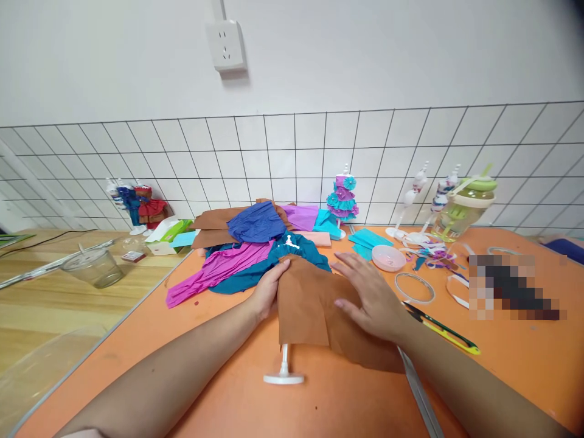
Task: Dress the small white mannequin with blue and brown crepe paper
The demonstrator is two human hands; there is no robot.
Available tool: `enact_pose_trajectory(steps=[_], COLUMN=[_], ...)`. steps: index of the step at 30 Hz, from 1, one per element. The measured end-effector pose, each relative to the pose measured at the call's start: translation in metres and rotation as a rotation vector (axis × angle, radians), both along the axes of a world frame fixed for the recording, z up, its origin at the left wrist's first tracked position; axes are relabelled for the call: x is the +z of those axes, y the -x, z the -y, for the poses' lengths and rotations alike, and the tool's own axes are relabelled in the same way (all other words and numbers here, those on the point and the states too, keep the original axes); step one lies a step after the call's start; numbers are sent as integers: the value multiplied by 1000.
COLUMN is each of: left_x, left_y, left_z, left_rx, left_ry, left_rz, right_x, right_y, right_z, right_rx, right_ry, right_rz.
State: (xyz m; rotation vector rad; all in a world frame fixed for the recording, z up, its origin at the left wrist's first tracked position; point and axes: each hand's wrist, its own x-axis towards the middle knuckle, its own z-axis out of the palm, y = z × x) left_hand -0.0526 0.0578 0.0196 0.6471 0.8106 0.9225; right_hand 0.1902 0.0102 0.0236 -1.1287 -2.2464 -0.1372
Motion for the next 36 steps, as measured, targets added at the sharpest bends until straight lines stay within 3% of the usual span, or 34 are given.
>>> enact_pose_trajectory(steps=[3,6,8,12,16,18,20,23,29,36], left_x=[2,12,23,59,113,137,150,149,127,125], left_y=[-2,-3,-3,-3,1,5,7,7,5,8], left_z=[3,9,14,17,10,9,11,14,13,11], left_rx=[-43,-89,-115,-164,-256,-304,-293,-222,-552,-555], left_ry=[-36,-130,-186,-361,-554,-613,-656,-694,-719,-645], left_rz=[52,163,186,79,-78,-202,-313,-416,-425,-269], right_x=[-13,-22,-15,33,85,100,107,110,113,112], right_y=[7,10,16,35,49,50,48,40,24,21], right_z=[3,-2,-7,-21,-32,-30,-23,-9,2,0], right_rx=[49,13,23,134,234,250,249,249,88,41], right_ry=[138,348,469,587,645,657,643,616,515,508], right_rz=[37,-155,-315,-505,-676,-731,-769,-749,-520,-455])
